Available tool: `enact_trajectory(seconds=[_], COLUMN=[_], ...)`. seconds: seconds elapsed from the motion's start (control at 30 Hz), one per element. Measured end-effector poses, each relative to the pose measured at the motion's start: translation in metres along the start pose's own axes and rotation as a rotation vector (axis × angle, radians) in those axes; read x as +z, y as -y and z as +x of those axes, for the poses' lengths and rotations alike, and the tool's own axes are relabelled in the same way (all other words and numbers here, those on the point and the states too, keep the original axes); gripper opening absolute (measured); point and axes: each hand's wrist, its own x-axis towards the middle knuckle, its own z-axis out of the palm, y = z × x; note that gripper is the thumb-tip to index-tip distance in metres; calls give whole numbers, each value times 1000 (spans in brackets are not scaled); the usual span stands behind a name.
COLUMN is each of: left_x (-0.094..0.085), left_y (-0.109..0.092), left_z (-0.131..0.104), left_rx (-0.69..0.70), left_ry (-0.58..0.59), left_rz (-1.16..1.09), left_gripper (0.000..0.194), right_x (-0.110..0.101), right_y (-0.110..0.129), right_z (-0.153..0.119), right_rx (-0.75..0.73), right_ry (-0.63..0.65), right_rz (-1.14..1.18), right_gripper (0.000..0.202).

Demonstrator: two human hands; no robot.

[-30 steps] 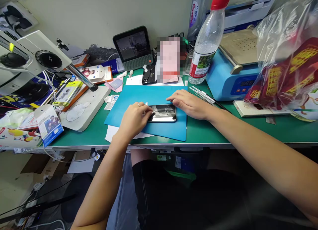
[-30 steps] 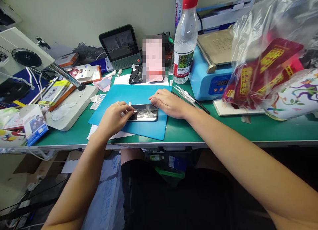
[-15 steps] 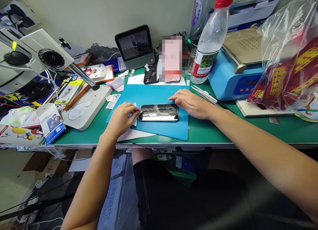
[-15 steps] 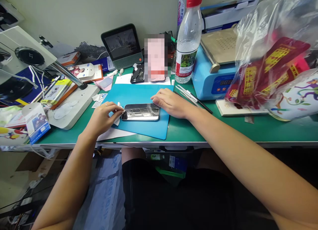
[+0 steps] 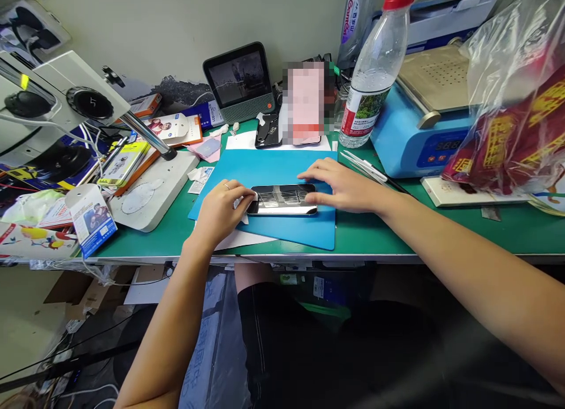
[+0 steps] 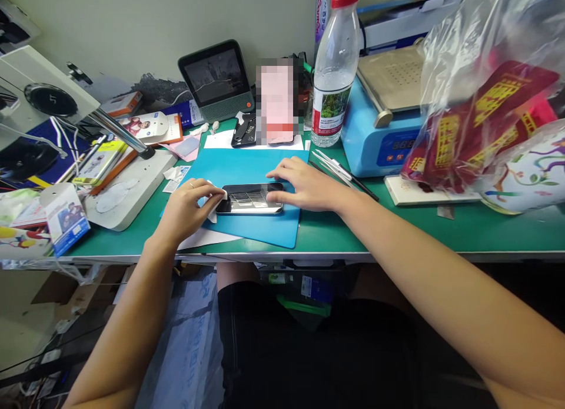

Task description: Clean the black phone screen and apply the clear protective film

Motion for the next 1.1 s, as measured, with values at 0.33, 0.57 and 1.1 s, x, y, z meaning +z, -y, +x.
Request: enact_trajectory(seconds=[0.33,0.57,1.1], left_x=[0,15,26], left_y=[-13,-32,-57], left_z=[-29,-22,-7], left_rx=[21,12,-24], left_ry=[99,152,143], left_rz=[-12,-50,28], left_gripper=[33,45,53], right_x=[-3,-1,0], right_y=[1,-3,-3], right_z=[-4,-1,-2], right_rx=[-31,-18,-22], right_ry=[128,97,85], right_rz=[-21,0,-44], right_gripper=[96,89,94])
